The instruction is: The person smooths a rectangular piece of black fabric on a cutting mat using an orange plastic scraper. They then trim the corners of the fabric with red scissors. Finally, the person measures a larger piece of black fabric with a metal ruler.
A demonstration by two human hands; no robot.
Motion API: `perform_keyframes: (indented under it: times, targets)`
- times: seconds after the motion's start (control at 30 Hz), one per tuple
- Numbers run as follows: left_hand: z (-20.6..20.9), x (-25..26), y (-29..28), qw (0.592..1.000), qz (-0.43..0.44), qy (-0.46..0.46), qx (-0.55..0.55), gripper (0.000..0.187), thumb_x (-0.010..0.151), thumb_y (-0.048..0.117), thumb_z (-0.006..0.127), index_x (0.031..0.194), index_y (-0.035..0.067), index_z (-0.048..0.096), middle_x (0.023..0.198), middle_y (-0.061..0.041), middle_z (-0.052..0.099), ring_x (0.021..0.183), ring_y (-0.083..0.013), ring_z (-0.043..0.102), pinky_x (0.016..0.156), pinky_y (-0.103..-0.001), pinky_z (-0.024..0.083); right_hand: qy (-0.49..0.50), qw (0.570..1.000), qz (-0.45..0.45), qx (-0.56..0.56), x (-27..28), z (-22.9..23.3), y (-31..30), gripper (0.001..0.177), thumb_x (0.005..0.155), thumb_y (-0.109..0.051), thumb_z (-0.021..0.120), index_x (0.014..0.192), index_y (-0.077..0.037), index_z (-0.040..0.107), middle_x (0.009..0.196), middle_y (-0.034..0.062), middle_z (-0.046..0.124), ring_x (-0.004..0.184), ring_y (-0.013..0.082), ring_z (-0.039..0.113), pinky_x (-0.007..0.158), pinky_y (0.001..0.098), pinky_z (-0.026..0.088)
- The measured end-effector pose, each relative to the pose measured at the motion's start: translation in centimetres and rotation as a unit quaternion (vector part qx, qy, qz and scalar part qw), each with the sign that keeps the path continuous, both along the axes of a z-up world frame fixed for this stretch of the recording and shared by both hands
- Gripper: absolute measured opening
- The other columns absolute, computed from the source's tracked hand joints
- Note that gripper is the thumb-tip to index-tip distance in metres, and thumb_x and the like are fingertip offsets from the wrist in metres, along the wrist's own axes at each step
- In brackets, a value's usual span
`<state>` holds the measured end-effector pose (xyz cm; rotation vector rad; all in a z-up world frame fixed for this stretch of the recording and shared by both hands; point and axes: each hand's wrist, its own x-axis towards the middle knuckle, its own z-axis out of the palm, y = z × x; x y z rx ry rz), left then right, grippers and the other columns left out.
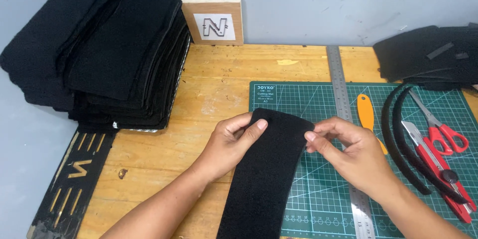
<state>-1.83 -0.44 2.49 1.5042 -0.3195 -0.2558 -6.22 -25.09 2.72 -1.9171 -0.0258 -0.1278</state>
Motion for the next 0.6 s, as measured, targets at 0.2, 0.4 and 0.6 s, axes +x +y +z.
perform_keyframes:
  times: [0.2,0.4,0.6]
  targets:
    - [0.9,0.1,-0.1,1.000,0.008,0.005,-0.001,0.033,0.098,0.022,0.064,0.124,0.004,0.073,0.125,-0.005,0.076,0.117,-0.0090,0.066,0.105,-0.023,0.051,0.003,1.000,-0.007,-0.001,0.0,0.0,0.1,0.010,0.086,-0.012,0.080,0.085,-0.006,0.072,0.075,0.0049,0.079,0.065,0.0130,0.078,0.072,0.0240,0.059]
    - [-0.4,0.3,0.0,0.999,0.049,-0.012,0.021,0.016,0.102,0.021,0.066,0.098,0.008,0.076,0.087,0.009,0.066,0.081,0.0003,0.055,0.071,-0.019,0.045,-0.064,0.997,0.044,-0.026,-0.1,0.8,0.3,0.009,0.088,-0.014,0.077,0.085,-0.007,0.073,0.075,0.0021,0.079,0.067,0.0073,0.073,0.069,0.0213,0.057]
    - [0.5,0.0,-0.1,0.996,0.066,0.040,0.037,0.021,0.102,0.021,0.064,0.104,0.005,0.078,0.085,0.007,0.066,0.078,-0.0026,0.056,0.068,-0.021,0.045,-0.045,0.962,-0.010,-0.267,0.1,5.2,-3.0,0.030,0.098,-0.037,0.056,0.103,-0.014,0.075,0.102,0.0000,0.082,0.093,0.0183,0.077,0.079,0.0353,0.055]
